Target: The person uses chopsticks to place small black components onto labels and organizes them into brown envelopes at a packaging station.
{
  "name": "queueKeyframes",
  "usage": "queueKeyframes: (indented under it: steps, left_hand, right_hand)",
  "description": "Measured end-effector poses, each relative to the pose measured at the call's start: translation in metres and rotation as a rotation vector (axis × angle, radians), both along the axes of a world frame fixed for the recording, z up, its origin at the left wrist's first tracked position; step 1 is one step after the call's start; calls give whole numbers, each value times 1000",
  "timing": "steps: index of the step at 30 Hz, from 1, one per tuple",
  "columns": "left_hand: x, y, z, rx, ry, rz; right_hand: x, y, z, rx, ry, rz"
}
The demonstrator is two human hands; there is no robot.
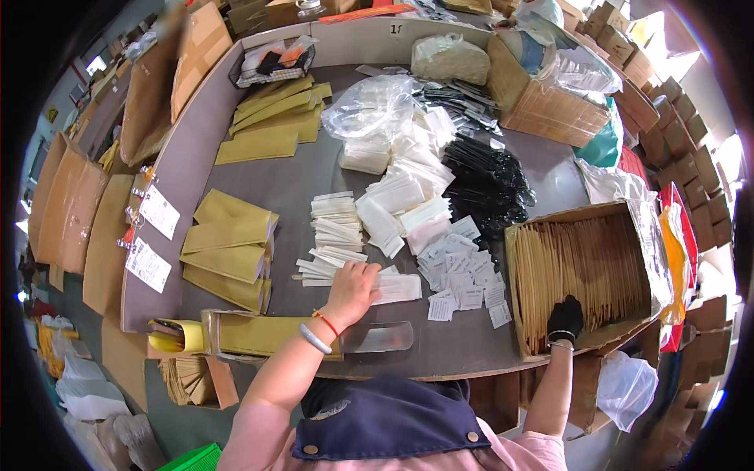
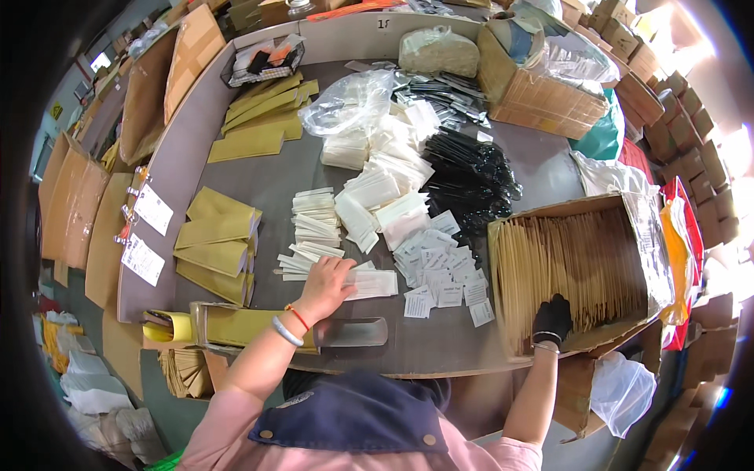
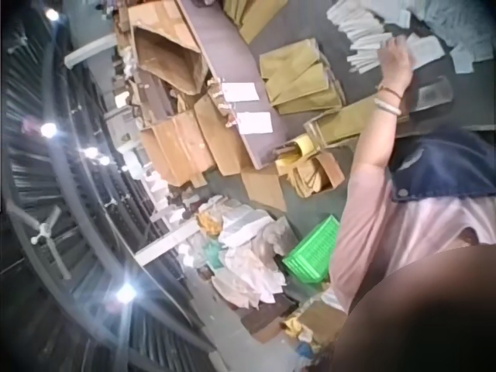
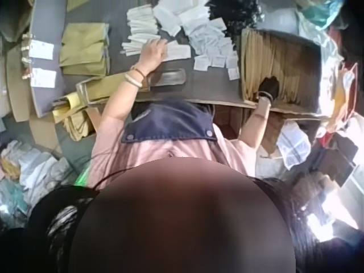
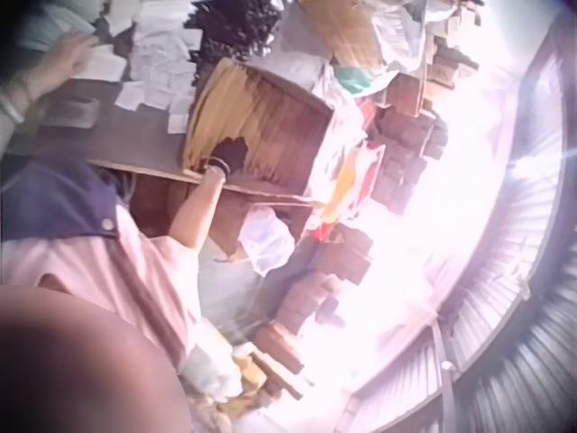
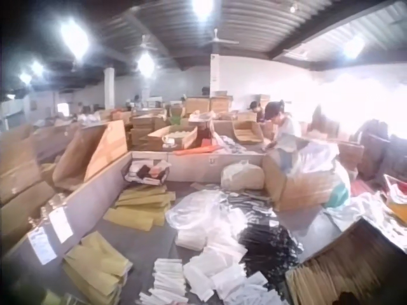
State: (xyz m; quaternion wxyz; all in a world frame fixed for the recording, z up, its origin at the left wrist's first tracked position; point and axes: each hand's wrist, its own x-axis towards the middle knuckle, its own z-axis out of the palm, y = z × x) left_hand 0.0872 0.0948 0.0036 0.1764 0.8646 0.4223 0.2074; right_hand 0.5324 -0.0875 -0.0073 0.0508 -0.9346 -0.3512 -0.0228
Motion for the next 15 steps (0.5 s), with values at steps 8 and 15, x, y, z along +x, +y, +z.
queueKeyframes:
  steps: [8,15]
  left_hand:
    - [-5,4,3,-49,-52,-46]
    - [-30,-36,49,-691,-331,-55]
  right_hand:
    - [-4,-5,0,150,78,-66]
    - [13,-18,-16,85,2,-21]
